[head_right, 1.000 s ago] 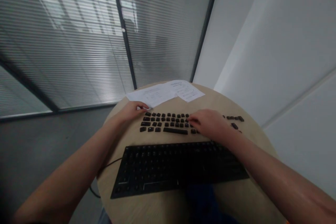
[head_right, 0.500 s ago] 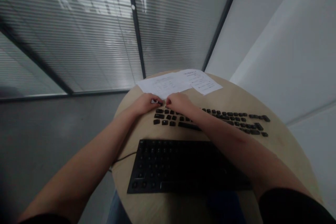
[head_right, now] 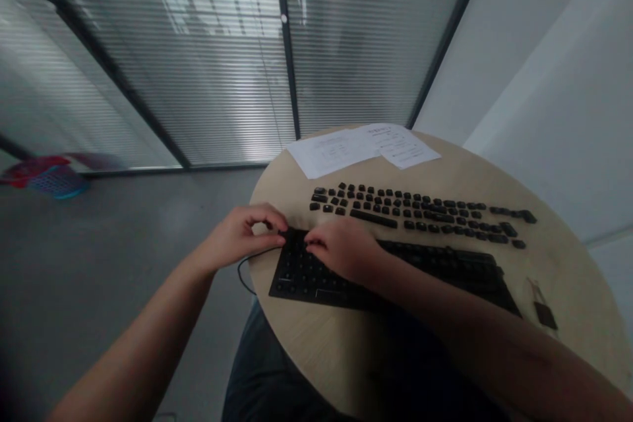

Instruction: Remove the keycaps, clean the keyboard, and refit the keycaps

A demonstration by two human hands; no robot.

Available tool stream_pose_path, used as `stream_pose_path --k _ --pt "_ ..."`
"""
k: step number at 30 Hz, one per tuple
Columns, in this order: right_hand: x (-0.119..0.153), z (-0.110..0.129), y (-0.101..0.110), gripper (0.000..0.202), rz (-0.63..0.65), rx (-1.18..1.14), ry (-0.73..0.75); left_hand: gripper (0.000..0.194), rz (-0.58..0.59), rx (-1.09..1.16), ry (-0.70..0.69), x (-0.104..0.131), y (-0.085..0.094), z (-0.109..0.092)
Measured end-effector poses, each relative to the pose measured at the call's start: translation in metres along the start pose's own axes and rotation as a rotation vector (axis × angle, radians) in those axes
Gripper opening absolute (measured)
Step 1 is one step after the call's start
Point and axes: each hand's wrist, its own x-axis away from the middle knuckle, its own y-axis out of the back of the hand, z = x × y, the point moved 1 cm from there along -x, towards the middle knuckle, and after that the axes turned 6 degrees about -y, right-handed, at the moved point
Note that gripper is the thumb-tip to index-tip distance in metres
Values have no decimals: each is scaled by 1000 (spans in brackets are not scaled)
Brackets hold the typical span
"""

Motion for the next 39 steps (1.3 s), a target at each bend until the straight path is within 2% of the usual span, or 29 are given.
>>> stream_pose_path --k 2,4,9,13,19,24,29,34,39 --pt "8 8 -16 17 31 -11 26 13 -68 47 18 26 -16 7" --pt "8 13 -26 17 41 9 36 11 -120 50 18 42 -31 18" --pt "5 18 -26 18 25 82 -12 9 -220 -1 -73 53 -51 40" --pt "8 21 -25 17 -7 113 -3 11 -247 -50 -110 50 -54 45" --pt "8 24 -26 17 -1 153 27 13 -241 -159 -161 47 -56 42" --pt "11 23 -29 17 -28 215 79 12 -289 -235 -191 47 -57 46" --pt "13 22 -35 21 -56 262 159 11 -257 -277 -243 47 -54 47" --pt "10 22 -34 19 -46 243 146 11 -224 -340 -316 47 -52 44" --pt "7 14 -36 13 -29 191 240 12 -256 -382 -342 49 -55 44"
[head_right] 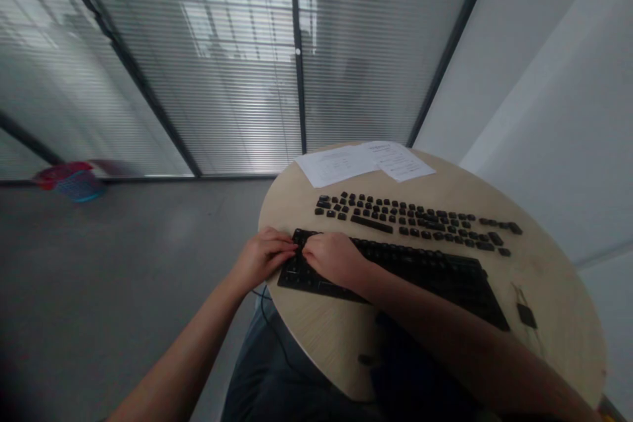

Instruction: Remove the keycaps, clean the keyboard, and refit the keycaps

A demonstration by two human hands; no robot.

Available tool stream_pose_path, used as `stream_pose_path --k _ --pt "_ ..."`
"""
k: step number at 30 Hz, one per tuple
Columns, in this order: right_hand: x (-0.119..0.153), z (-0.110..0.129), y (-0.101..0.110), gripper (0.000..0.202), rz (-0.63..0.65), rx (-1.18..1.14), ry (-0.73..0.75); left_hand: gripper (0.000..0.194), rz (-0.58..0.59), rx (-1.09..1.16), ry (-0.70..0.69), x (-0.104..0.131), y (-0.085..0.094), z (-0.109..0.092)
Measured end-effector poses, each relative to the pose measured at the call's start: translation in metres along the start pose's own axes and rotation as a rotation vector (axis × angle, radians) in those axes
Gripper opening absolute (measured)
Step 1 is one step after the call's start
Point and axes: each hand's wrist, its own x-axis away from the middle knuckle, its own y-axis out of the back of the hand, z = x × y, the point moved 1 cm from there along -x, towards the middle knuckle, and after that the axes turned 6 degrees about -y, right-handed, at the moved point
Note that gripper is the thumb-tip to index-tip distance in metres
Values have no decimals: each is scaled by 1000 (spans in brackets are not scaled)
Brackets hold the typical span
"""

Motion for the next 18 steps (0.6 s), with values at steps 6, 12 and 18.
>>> stream_pose_path --k 6,12,18 --pt "5 -8 -10 13 -148 -76 6 13 5 -74 -42 2 -1 -2" --pt "9 -14 -19 10 -282 -134 55 15 -12 -83 -38 6 -4 -4" --pt "10 -14 -19 10 -272 -200 55 17 17 -64 3 5 1 -3"
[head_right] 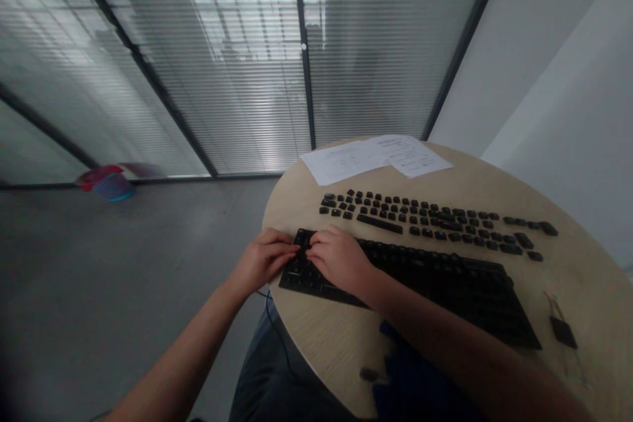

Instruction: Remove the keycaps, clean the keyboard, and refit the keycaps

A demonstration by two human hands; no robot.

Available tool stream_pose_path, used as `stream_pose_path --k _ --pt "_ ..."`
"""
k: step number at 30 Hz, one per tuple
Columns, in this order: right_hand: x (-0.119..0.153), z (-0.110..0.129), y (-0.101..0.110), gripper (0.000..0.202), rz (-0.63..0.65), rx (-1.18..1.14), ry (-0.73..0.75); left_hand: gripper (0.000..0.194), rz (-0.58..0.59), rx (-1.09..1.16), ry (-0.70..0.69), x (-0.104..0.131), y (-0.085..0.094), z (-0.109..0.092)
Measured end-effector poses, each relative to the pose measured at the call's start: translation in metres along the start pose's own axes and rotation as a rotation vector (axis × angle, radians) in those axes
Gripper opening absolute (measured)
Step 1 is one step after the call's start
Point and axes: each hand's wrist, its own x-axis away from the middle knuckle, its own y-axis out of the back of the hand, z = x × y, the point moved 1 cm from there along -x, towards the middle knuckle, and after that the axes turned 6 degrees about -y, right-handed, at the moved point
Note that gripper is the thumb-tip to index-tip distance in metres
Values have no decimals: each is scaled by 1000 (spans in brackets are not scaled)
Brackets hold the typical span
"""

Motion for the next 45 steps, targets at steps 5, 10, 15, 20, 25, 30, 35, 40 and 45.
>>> stream_pose_path --k 5,10,15,20,25,30,35,40,45 --pt "-1 3 0 12 33 3 -25 16 31 13 5 -2 1 0" --pt "-1 1 -2 11 -42 -33 -14 16 19 13 2 -2 0 -2" --pt "0 -1 -2 8 -53 -60 -52 16 24 16 -26 -3 -1 0" --pt "-1 1 -2 8 -11 -48 -65 19 67 16 -31 -5 2 -2" --pt "-7 7 2 12 51 -22 -107 18 67 29 -38 -4 2 -2" --pt "-9 8 3 13 98 -57 -118 21 42 -2 -33 1 -2 -1" --pt "-7 6 2 10 81 -111 -128 19 -36 -85 -50 6 -4 -5" --pt "-9 3 4 10 78 -175 -173 17 -143 -151 -6 13 -7 -6" --pt "-9 3 6 10 100 -165 -150 17 -240 -210 67 16 -7 -11"
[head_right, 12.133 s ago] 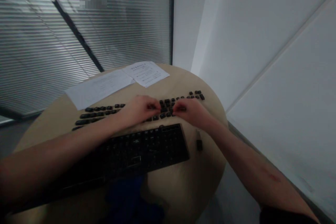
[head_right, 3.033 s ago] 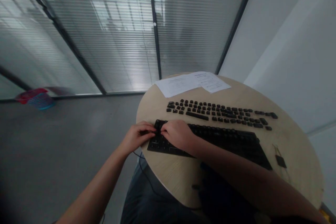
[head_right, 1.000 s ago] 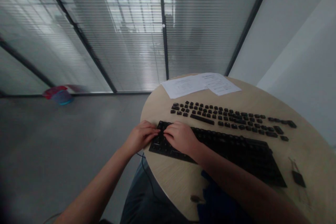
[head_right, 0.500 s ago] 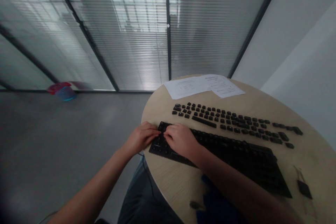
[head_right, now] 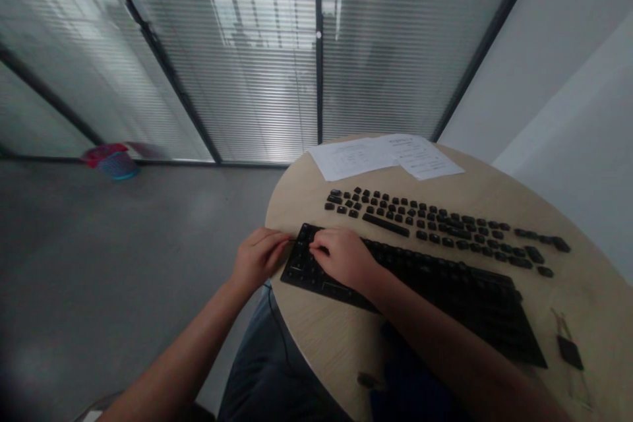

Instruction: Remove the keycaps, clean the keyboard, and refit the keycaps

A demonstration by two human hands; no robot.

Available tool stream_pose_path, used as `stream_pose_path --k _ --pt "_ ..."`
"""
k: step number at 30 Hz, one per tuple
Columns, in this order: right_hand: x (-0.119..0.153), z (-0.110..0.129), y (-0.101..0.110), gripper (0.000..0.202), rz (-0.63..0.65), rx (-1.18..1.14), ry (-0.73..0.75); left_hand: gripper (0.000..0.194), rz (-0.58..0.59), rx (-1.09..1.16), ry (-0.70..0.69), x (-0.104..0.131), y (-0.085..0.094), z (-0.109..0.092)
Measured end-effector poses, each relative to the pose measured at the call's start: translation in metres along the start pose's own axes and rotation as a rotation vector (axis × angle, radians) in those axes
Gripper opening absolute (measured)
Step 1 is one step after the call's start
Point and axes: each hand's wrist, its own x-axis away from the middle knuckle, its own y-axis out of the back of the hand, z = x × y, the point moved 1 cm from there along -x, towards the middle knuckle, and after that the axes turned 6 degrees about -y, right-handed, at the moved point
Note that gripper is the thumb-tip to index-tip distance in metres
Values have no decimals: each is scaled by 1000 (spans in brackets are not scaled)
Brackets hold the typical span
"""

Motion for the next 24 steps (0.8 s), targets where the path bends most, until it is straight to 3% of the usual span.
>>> stream_pose_path --k 11,18,24 --pt "2 0 0 12 34 68 78 13 -38 137 147 -8 0 -13" --pt "6 6 6 13 -55 276 94 14 -36 132 175 -10 -1 -14" --pt "6 13 9 13 -14 334 93 16 -79 81 201 -39 9 -10"
